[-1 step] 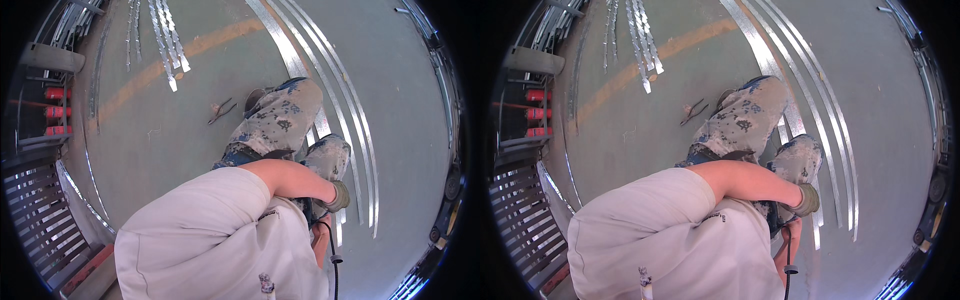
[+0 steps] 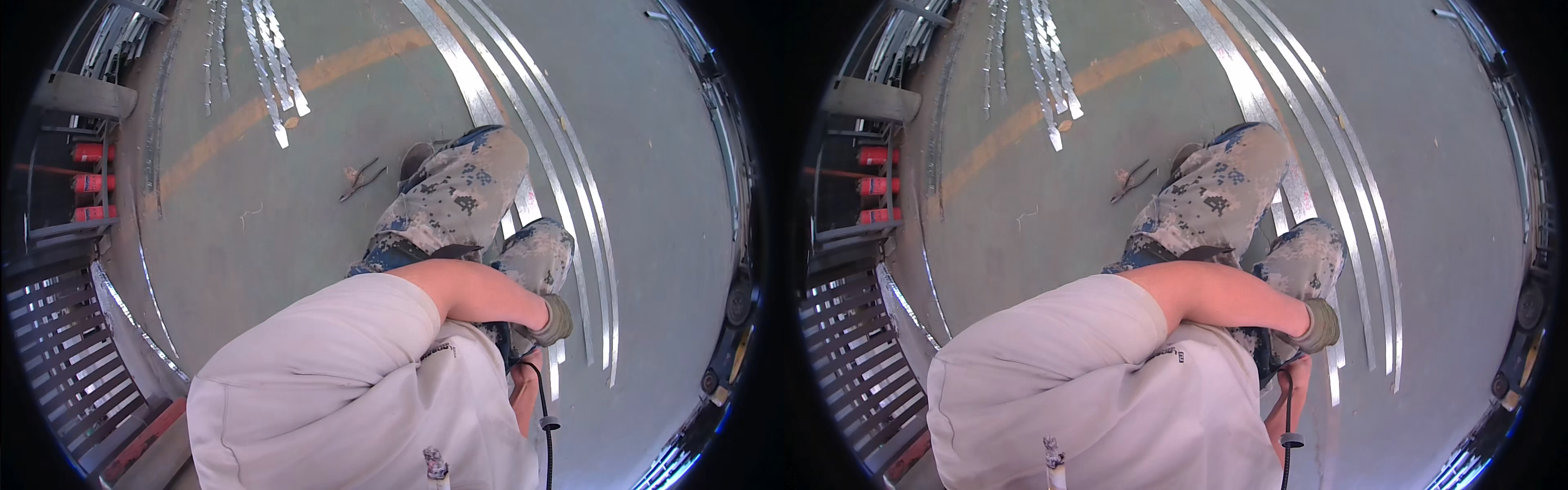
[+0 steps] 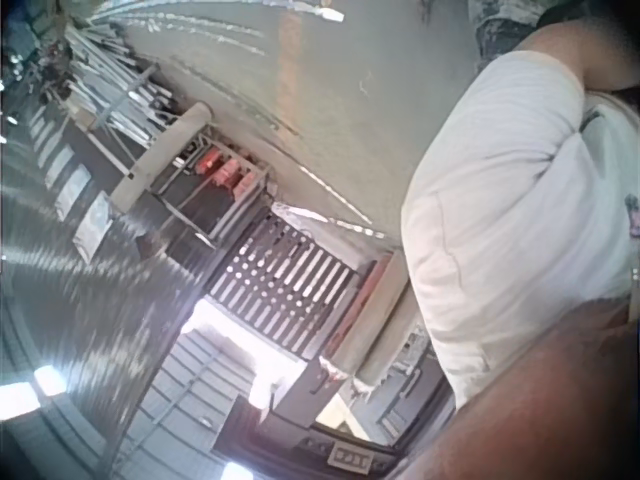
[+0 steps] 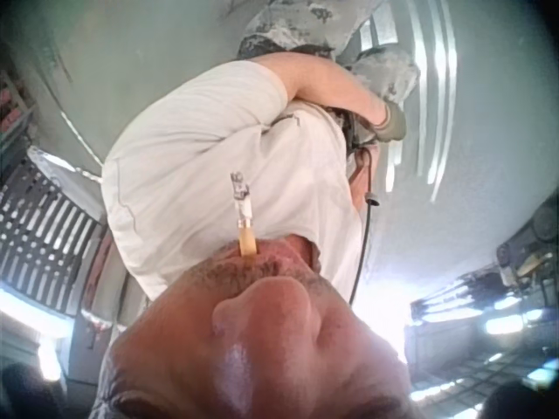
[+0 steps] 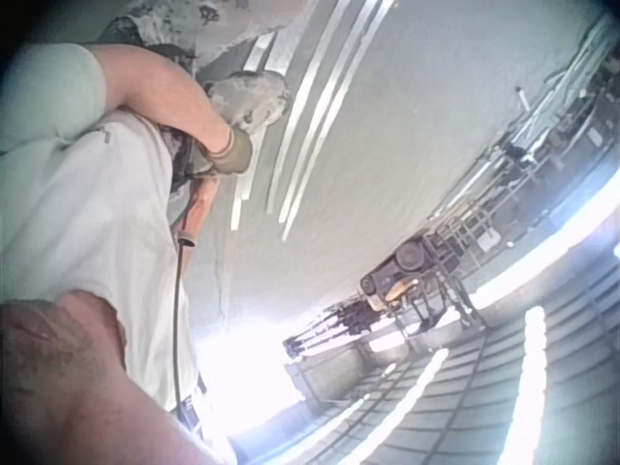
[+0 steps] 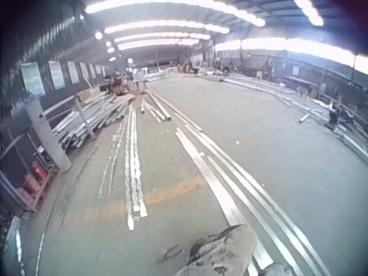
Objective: The person measures and marks metal strips with a tape measure and marker, then uses tin snips to cut the strips into smaller pieces. The person handles the strips one at a time, cutting them while seated on the floor.
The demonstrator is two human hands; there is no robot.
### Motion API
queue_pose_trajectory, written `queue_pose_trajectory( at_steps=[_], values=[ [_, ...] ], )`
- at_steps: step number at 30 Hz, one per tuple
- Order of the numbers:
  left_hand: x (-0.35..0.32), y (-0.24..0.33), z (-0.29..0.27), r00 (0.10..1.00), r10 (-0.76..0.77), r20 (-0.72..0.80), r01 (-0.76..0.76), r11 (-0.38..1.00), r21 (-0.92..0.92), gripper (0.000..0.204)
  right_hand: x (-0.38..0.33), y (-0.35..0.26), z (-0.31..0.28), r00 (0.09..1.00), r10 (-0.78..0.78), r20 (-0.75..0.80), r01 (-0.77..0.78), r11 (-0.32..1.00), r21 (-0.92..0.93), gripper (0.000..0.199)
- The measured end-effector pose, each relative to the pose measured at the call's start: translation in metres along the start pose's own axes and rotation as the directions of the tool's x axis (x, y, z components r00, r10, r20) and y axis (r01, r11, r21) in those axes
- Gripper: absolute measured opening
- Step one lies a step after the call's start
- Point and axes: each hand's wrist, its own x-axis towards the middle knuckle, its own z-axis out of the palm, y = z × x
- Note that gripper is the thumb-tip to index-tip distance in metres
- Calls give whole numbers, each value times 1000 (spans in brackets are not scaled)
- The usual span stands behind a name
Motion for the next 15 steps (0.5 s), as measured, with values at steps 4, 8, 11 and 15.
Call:
queue_pose_trajectory(
  at_steps=[4, 8, 11, 15],
  values=[
    [10, -8, 11, 993, 38, -111, -45, 997, -64, 27, 14, 1, 0, 969, -127, -213, 100, 986, -132, 30],
    [-3, -15, 13, 974, -3, -227, -43, 980, -196, 28, 62, 52, -67, 835, -522, -172, 294, 689, -662, 33],
    [-17, -26, 17, 955, -5, -298, -84, 954, -287, 30, 64, 57, -51, 810, -512, -286, 247, 741, -625, 36],
    [-20, -27, 22, 938, 15, -347, -138, 933, -331, 28, 56, 49, -7, 821, -465, -330, 296, 842, -451, 38]
  ],
)
